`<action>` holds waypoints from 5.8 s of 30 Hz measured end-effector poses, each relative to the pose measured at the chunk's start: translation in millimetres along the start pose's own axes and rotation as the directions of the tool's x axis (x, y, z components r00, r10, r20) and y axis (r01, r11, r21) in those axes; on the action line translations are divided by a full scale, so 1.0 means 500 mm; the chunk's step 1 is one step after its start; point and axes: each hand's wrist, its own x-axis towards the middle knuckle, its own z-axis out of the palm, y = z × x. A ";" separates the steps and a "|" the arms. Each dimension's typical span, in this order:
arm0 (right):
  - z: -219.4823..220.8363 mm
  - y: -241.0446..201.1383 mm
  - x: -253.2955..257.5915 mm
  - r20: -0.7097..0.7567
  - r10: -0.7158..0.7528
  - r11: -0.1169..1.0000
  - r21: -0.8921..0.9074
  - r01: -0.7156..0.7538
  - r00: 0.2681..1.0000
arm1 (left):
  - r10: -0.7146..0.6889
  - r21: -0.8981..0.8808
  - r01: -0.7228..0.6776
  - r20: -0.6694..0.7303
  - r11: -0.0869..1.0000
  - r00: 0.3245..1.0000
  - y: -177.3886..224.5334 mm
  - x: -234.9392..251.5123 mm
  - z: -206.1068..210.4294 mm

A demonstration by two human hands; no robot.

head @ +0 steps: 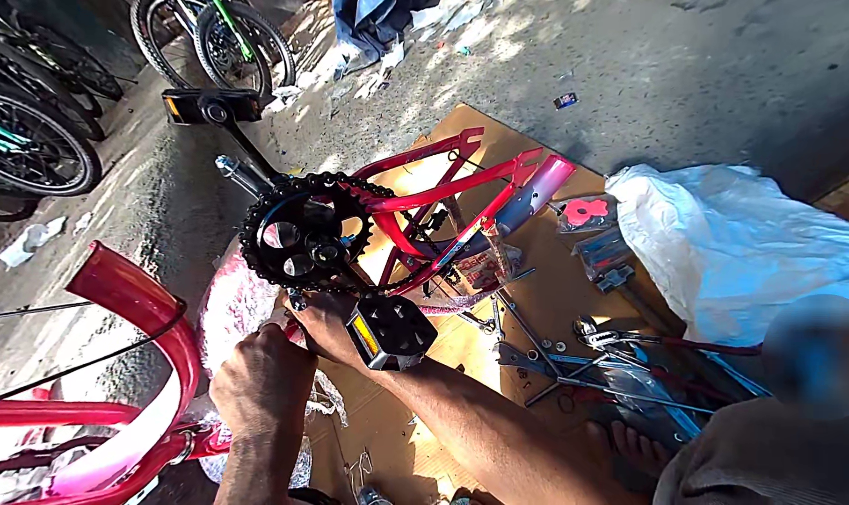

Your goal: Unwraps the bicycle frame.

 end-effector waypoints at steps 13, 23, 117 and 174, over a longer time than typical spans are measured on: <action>-0.006 -0.012 -0.019 -0.061 -0.031 0.999 -0.017 0.030 0.998 | 0.020 -0.290 -0.106 -0.286 0.951 0.958 -0.036 0.001 0.087; -0.034 -0.020 -0.034 -0.285 -0.336 0.903 -0.368 0.221 0.898 | 0.010 -0.373 -0.172 -0.398 0.912 0.917 -0.046 0.000 0.119; -0.128 -0.068 -0.076 -0.139 0.070 0.923 -0.367 -0.117 0.988 | 0.093 -0.394 -0.254 -0.383 0.883 0.919 -0.064 -0.001 0.133; -0.085 -0.047 -0.056 0.070 0.411 0.763 0.518 -0.385 0.909 | 0.072 -0.321 -0.183 -0.327 0.929 0.942 -0.050 0.005 0.135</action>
